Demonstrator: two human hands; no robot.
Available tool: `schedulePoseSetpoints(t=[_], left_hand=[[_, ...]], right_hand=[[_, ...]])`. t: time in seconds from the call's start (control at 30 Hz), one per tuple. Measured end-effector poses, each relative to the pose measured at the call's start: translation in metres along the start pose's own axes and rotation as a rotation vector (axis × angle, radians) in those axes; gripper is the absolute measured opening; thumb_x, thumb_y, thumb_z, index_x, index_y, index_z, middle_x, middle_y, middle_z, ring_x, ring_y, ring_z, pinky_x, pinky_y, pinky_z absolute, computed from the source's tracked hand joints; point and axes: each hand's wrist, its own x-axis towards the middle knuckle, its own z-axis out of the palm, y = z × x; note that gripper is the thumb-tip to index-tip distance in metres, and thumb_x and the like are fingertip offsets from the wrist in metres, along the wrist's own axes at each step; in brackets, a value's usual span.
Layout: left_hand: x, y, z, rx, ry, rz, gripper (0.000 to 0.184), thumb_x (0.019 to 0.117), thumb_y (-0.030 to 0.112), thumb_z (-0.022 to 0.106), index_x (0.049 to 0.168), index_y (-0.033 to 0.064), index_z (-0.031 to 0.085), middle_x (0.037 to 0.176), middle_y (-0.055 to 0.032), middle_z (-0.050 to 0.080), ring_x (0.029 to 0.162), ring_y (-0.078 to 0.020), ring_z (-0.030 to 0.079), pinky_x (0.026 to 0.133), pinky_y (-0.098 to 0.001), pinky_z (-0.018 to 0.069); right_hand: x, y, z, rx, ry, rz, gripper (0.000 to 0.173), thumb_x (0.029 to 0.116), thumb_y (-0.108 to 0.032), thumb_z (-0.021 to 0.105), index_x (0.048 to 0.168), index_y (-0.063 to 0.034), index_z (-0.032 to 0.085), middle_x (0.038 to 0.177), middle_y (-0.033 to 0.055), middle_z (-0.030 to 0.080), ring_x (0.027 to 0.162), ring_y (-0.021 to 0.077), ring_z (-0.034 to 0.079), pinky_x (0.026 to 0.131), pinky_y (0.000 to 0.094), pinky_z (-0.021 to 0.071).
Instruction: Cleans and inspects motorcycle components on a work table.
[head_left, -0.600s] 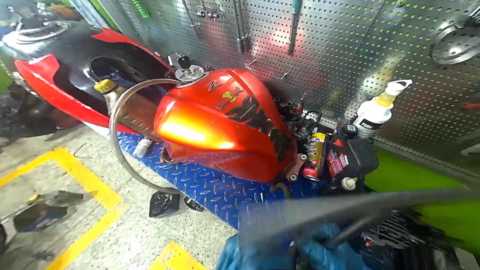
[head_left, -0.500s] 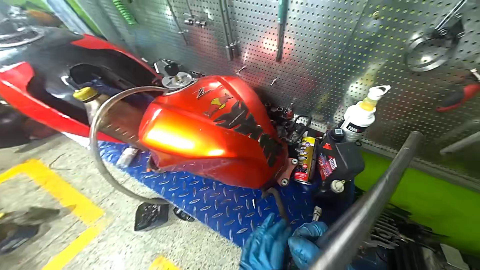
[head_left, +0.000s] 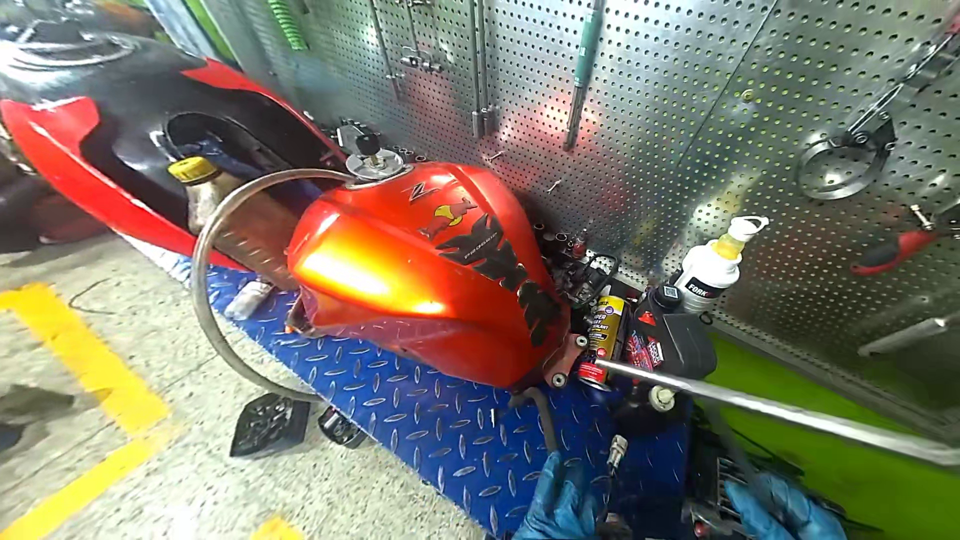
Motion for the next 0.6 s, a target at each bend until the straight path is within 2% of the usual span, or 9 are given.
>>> schedulePoseSetpoints(t=[0.07, 0.17, 0.23, 0.3, 0.4, 0.43, 0.5, 0.57, 0.6], left_hand=[[0.001, -0.001, -0.001, -0.018, -0.004, 0.001, 0.02, 0.0943, -0.004, 0.057, 0.106, -0.0012, 0.074, 0.111, -0.0178, 0.073, 0.115, -0.0367, 0.066, 0.117, -0.0577, 0.0306], [0.001, 0.0, -0.004, -0.04, -0.01, -0.005, 0.019, 0.0933, 0.001, 0.061, 0.108, -0.0005, 0.073, 0.113, -0.0174, 0.073, 0.114, -0.0355, 0.067, 0.118, -0.0579, 0.0301], [0.0, 0.0, -0.009, -0.056, -0.002, 0.009, 0.022, 0.0965, 0.009, 0.058, 0.112, -0.0004, 0.071, 0.117, -0.0179, 0.071, 0.118, -0.0354, 0.066, 0.118, -0.0575, 0.032], [-0.007, -0.001, -0.015, -0.145, 0.09, 0.025, 0.023, 0.1004, 0.017, 0.058, 0.109, 0.0022, 0.072, 0.114, -0.0158, 0.073, 0.118, -0.0345, 0.066, 0.117, -0.0596, 0.0309], [-0.033, -0.017, -0.023, -0.275, 0.261, -0.006, 0.022, 0.1015, 0.017, 0.058, 0.114, 0.0077, 0.074, 0.119, -0.0106, 0.074, 0.121, -0.0324, 0.066, 0.115, -0.064, 0.0318], [-0.044, -0.027, -0.026, -0.328, 0.313, -0.052, 0.024, 0.1018, 0.015, 0.058, 0.118, 0.0074, 0.074, 0.119, -0.0111, 0.075, 0.12, -0.0322, 0.067, 0.114, -0.0642, 0.0327], [-0.063, -0.054, -0.029, -0.405, 0.386, -0.198, 0.025, 0.1017, 0.011, 0.057, 0.118, 0.0055, 0.075, 0.112, -0.0131, 0.076, 0.111, -0.0311, 0.07, 0.112, -0.0611, 0.0383], [-0.073, -0.085, -0.022, -0.408, 0.359, -0.371, 0.025, 0.1019, 0.013, 0.058, 0.117, 0.0056, 0.076, 0.105, -0.0143, 0.077, 0.102, -0.033, 0.071, 0.104, -0.0594, 0.0451], [-0.074, -0.1, -0.014, -0.404, 0.315, -0.446, 0.026, 0.1013, 0.014, 0.057, 0.118, 0.0057, 0.075, 0.104, -0.0153, 0.076, 0.101, -0.0352, 0.071, 0.102, -0.0615, 0.0454]], right_hand=[[-0.011, 0.032, -0.009, -0.093, -0.119, -0.008, 0.031, 0.095, -0.022, 0.071, 0.095, 0.0087, 0.07, 0.087, 0.0143, 0.072, 0.079, 0.0133, 0.069, 0.077, 0.0329, 0.0584], [-0.019, 0.064, -0.009, -0.178, -0.245, 0.033, 0.034, 0.0957, -0.024, 0.072, 0.105, 0.0093, 0.073, 0.103, 0.0249, 0.072, 0.096, 0.0287, 0.07, 0.091, 0.0438, 0.0563], [-0.02, 0.075, -0.001, -0.174, -0.287, 0.06, 0.032, 0.0948, -0.024, 0.073, 0.104, 0.0068, 0.074, 0.104, 0.0235, 0.071, 0.097, 0.0288, 0.069, 0.091, 0.044, 0.0561], [-0.017, 0.08, 0.011, -0.191, -0.31, 0.062, 0.03, 0.0944, -0.024, 0.072, 0.104, 0.0042, 0.076, 0.103, 0.0223, 0.072, 0.096, 0.0308, 0.07, 0.09, 0.0473, 0.056], [-0.005, 0.081, 0.028, -0.23, -0.34, 0.077, 0.03, 0.095, -0.026, 0.071, 0.107, 0.0009, 0.077, 0.109, 0.0223, 0.072, 0.103, 0.0345, 0.07, 0.094, 0.0511, 0.0551], [0.002, 0.082, 0.034, -0.253, -0.351, 0.085, 0.031, 0.0951, -0.028, 0.071, 0.109, -0.0003, 0.077, 0.111, 0.0222, 0.072, 0.106, 0.0358, 0.069, 0.096, 0.0533, 0.054], [0.012, 0.089, 0.043, -0.28, -0.349, 0.078, 0.032, 0.0945, -0.031, 0.072, 0.11, -0.0037, 0.078, 0.115, 0.0201, 0.073, 0.111, 0.0353, 0.068, 0.099, 0.055, 0.0527], [0.02, 0.099, 0.053, -0.263, -0.3, 0.051, 0.03, 0.0928, -0.03, 0.073, 0.109, -0.0053, 0.079, 0.116, 0.0186, 0.073, 0.11, 0.0333, 0.069, 0.097, 0.0538, 0.0539], [0.022, 0.103, 0.057, -0.254, -0.271, 0.047, 0.03, 0.0921, -0.029, 0.074, 0.109, -0.0055, 0.079, 0.115, 0.0183, 0.073, 0.109, 0.0325, 0.069, 0.096, 0.0525, 0.0546]])
